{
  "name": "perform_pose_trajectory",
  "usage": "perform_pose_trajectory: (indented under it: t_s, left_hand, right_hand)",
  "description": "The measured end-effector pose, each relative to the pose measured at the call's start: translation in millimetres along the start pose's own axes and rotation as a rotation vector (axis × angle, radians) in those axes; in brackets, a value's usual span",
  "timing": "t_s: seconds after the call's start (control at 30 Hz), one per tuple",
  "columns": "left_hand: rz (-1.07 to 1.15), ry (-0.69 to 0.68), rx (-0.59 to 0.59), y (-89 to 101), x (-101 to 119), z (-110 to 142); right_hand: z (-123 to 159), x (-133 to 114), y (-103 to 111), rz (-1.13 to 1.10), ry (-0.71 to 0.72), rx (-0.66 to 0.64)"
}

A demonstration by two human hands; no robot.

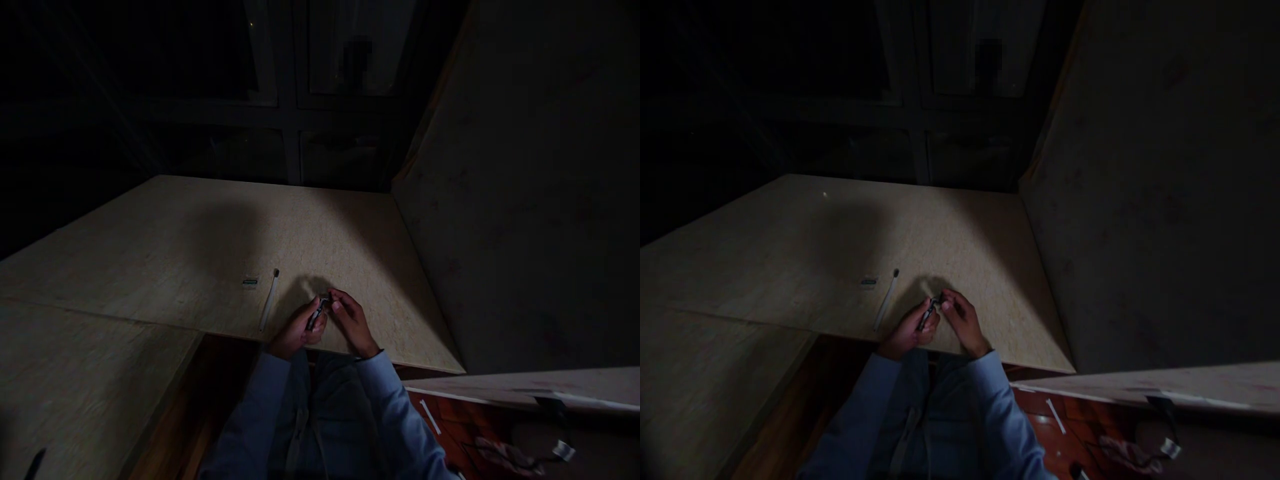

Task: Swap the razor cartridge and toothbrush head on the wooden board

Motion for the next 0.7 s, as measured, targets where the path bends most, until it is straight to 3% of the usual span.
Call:
perform_pose_trajectory:
  t_s: [0.33,0.7]
  left_hand:
    - [-0.178,-0.06,0.127,4.0,1.0,2.5]
    - [-0.238,-0.051,0.119,-6.1,7.9,6.0]
  right_hand:
    - [4.7,-1.2,-1.7,-0.068,0.025,-0.024]
    - [5.8,-4.9,-0.5,-0.274,-0.047,0.022]
Point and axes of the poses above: each hand's wrist, its own z-axis away from the middle knuckle, its own y-axis out of the back of the hand, x = y × z, the point moved 8 cm from there along -z, towards the middle knuckle, and after that the axes turned 13 degrees about -z, right-handed, at the moved point
